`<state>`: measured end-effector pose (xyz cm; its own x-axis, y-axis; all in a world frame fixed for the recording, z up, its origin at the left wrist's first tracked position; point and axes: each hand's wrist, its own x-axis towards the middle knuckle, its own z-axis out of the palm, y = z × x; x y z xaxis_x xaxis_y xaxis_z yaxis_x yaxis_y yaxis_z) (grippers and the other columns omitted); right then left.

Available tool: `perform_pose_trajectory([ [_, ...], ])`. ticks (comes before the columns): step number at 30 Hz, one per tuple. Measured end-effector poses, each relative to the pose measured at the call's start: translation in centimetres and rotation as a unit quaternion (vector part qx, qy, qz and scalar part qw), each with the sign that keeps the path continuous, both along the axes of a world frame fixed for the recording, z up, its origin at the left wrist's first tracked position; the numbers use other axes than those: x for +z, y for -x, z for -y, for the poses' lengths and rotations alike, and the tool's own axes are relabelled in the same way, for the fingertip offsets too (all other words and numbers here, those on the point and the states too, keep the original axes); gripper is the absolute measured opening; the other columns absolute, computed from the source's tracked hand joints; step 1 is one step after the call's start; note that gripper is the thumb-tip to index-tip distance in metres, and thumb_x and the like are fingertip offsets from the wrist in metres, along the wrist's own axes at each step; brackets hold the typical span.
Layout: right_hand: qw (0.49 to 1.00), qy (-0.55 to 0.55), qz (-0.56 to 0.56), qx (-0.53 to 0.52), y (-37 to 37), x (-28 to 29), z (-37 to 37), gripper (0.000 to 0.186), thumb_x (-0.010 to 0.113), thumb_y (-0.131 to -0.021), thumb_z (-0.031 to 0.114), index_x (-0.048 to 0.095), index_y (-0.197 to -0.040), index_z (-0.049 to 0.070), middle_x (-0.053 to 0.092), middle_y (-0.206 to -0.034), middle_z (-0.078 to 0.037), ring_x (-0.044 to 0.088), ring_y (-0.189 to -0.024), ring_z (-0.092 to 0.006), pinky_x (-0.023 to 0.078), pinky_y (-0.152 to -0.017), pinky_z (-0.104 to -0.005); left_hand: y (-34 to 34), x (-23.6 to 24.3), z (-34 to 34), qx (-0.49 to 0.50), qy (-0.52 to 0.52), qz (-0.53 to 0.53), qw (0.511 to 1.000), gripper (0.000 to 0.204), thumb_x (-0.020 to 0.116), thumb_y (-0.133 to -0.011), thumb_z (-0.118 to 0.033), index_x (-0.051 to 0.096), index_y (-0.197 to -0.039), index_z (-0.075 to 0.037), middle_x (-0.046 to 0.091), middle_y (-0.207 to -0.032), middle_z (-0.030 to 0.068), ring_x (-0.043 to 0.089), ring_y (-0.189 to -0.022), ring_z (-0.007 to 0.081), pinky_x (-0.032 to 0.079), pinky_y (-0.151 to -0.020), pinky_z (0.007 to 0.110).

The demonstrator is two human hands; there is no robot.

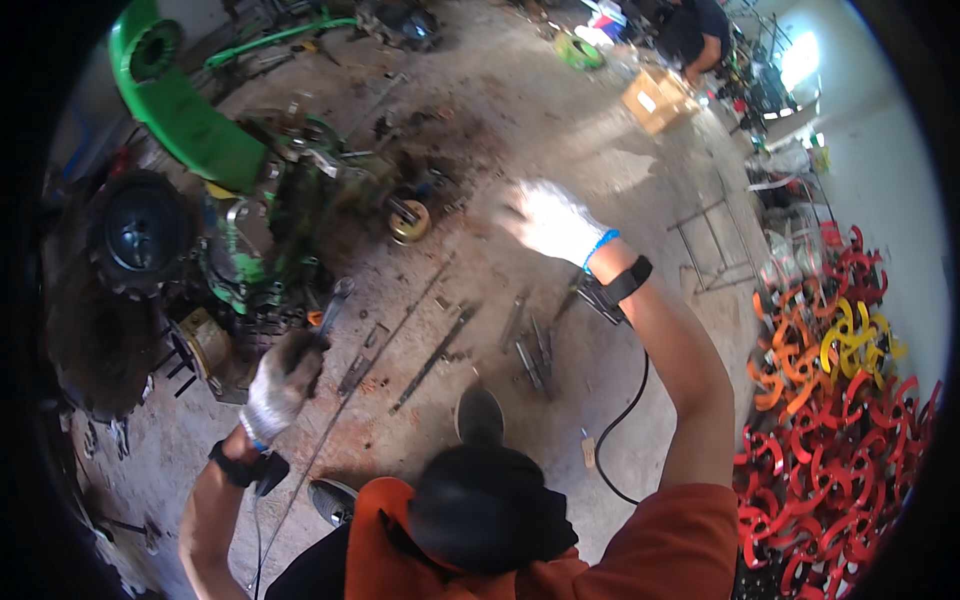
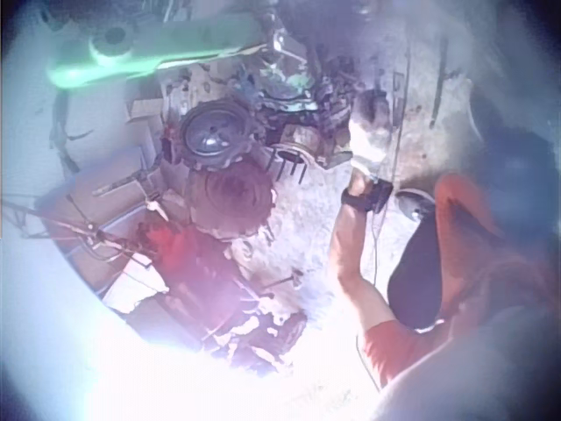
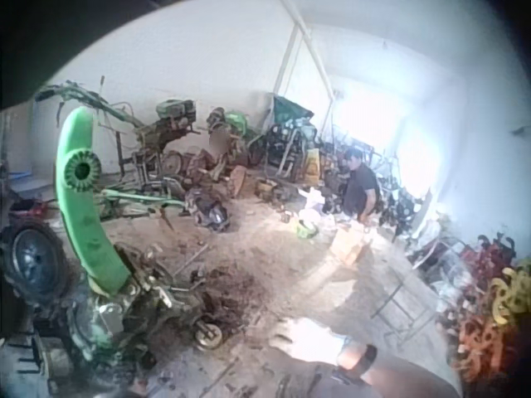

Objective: The person uses a wrench to loosen and remove bolts from a green lawnmower engine, then wipes the engine surface with a cloth. The person handles bolts and a wrench throughout the clip.

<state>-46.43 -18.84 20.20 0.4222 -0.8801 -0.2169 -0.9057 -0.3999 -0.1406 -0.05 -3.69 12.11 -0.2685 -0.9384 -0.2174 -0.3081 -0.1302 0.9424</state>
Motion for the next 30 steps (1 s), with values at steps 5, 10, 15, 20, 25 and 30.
perform_pose_trajectory([
  [5, 0.971, -0.155, -0.027, -0.182, 11.4, -12.1, -15.2, 0.039, 0.08, -0.096, 0.035, 0.078, -0.13, 0.016, 0.082, -0.115, -0.016, 0.079, -0.106, -0.041, 0.063, -0.092, -0.0509, -4.3, -2.2, -3.5, -0.101, -0.071, 0.186, 0.975, 0.028, 0.076, -0.103, -0.025, 0.07, -0.112, 0.002, 0.075, -0.093, 0.0226, 0.073, -0.085, 0.0285, 0.059, -0.082, 0.043],
  [10, 0.88, -0.23, -0.011, -0.416, 10.8, -21.0, -31.1, 0.087, 0.087, -0.089, 0.058, 0.061, -0.153, 0.004, 0.076, -0.134, -0.024, 0.073, -0.125, -0.0434, 0.059, -0.107, -0.0483, -5.2, -8.7, -6.3, -0.135, -0.144, 0.248, 0.948, 0.033, 0.076, -0.104, -0.031, 0.07, -0.11, 0.0, 0.076, -0.095, 0.0259, 0.076, -0.089, 0.0399, 0.058, -0.081, 0.049],
  [15, 0.847, -0.16, 0.011, -0.507, 6.8, -26.9, -30.9, 0.099, 0.096, -0.082, 0.047, 0.054, -0.16, 0.002, 0.069, -0.149, -0.026, 0.069, -0.137, -0.0383, 0.057, -0.111, -0.0463, -1.6, -12.7, -7.7, -0.171, -0.138, 0.27, 0.937, 0.042, 0.079, -0.099, -0.04, 0.072, -0.112, -0.001, 0.078, -0.1, 0.0274, 0.078, -0.096, 0.0463, 0.06, -0.085, 0.052],
  [20, 0.856, -0.138, 0.053, -0.496, 7.0, -26.7, -27.6, 0.095, 0.093, -0.078, 0.057, 0.059, -0.151, 0.005, 0.076, -0.133, -0.027, 0.073, -0.124, -0.0478, 0.06, -0.104, -0.0532, -1.0, -13.2, -6.5, -0.154, -0.162, 0.327, 0.918, 0.045, 0.079, -0.097, -0.044, 0.072, -0.112, -0.002, 0.079, -0.105, 0.0286, 0.077, -0.1, 0.0481, 0.06, -0.088, 0.056],
  [25, 0.865, -0.129, 0.047, -0.483, 7.5, -26.3, -21.7, 0.083, 0.093, -0.081, 0.055, 0.069, -0.142, 0.005, 0.079, -0.126, -0.027, 0.074, -0.122, -0.0473, 0.06, -0.101, -0.0538, -4.1, -13.2, -6.1, -0.114, -0.139, 0.354, 0.918, 0.043, 0.081, -0.094, -0.04, 0.072, -0.111, -0.002, 0.079, -0.106, 0.0265, 0.077, -0.101, 0.0463, 0.061, -0.088, 0.054],
  [30, 0.896, -0.175, -0.04, -0.406, 7.9, -24.2, -16.6, 0.081, 0.094, -0.082, 0.051, 0.066, -0.144, 0.007, 0.081, -0.121, -0.025, 0.077, -0.117, -0.0462, 0.062, -0.096, -0.0547, -5.7, -14.2, -8.1, -0.146, -0.133, 0.408, 0.891, 0.044, 0.083, -0.094, -0.038, 0.072, -0.119, -0.003, 0.078, -0.113, 0.0273, 0.076, -0.104, 0.0475, 0.06, -0.091, 0.055],
])
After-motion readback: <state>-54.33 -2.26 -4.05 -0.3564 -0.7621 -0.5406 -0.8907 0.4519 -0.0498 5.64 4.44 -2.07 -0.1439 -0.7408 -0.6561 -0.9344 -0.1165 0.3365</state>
